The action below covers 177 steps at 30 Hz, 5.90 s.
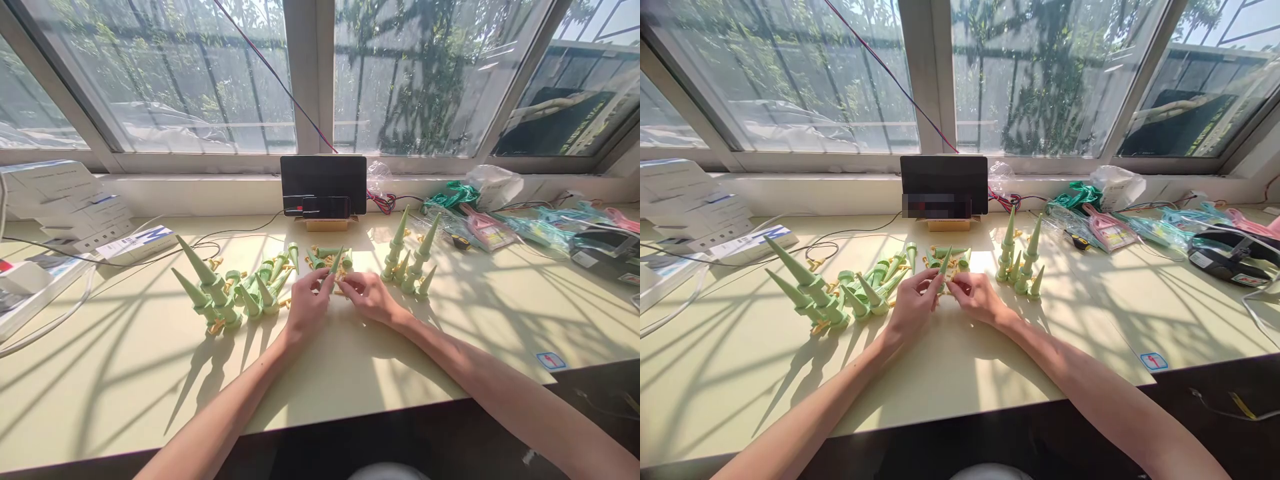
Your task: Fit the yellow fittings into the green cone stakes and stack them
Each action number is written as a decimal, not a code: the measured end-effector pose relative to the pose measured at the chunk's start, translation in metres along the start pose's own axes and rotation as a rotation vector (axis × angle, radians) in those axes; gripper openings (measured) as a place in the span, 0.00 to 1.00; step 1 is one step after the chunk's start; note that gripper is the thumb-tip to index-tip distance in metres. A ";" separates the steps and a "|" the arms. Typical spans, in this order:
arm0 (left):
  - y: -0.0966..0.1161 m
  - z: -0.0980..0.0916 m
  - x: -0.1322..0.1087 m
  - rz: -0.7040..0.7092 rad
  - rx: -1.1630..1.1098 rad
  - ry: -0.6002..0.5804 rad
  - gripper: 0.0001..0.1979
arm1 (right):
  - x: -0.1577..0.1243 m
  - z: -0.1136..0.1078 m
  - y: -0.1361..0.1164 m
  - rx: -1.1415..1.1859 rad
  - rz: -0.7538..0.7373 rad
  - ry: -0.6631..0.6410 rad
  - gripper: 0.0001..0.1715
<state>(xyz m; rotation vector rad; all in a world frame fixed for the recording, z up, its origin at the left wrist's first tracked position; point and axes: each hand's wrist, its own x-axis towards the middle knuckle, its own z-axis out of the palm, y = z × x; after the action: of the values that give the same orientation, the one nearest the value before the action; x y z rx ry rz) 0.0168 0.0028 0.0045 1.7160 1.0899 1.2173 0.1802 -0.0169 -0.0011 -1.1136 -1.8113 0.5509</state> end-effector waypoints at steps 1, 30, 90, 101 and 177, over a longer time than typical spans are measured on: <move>0.000 0.000 0.000 0.002 0.007 0.004 0.19 | 0.000 0.000 -0.001 0.026 0.026 -0.005 0.23; -0.001 0.000 -0.001 0.025 -0.009 -0.020 0.20 | 0.005 -0.001 -0.002 0.785 0.511 -0.173 0.20; -0.004 0.001 0.000 0.029 -0.034 -0.017 0.17 | 0.004 -0.003 -0.001 0.867 0.530 -0.200 0.22; -0.001 0.001 0.000 0.011 -0.034 -0.028 0.18 | 0.005 -0.002 -0.005 0.864 0.544 -0.174 0.22; 0.005 0.001 -0.001 -0.149 -0.205 0.001 0.20 | 0.003 0.002 0.012 -0.010 -0.007 0.007 0.16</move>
<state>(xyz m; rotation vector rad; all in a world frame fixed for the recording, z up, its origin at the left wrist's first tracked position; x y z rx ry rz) 0.0192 0.0001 0.0089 1.4534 1.0361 1.1921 0.1838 -0.0087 -0.0096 -1.1143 -1.8134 0.5335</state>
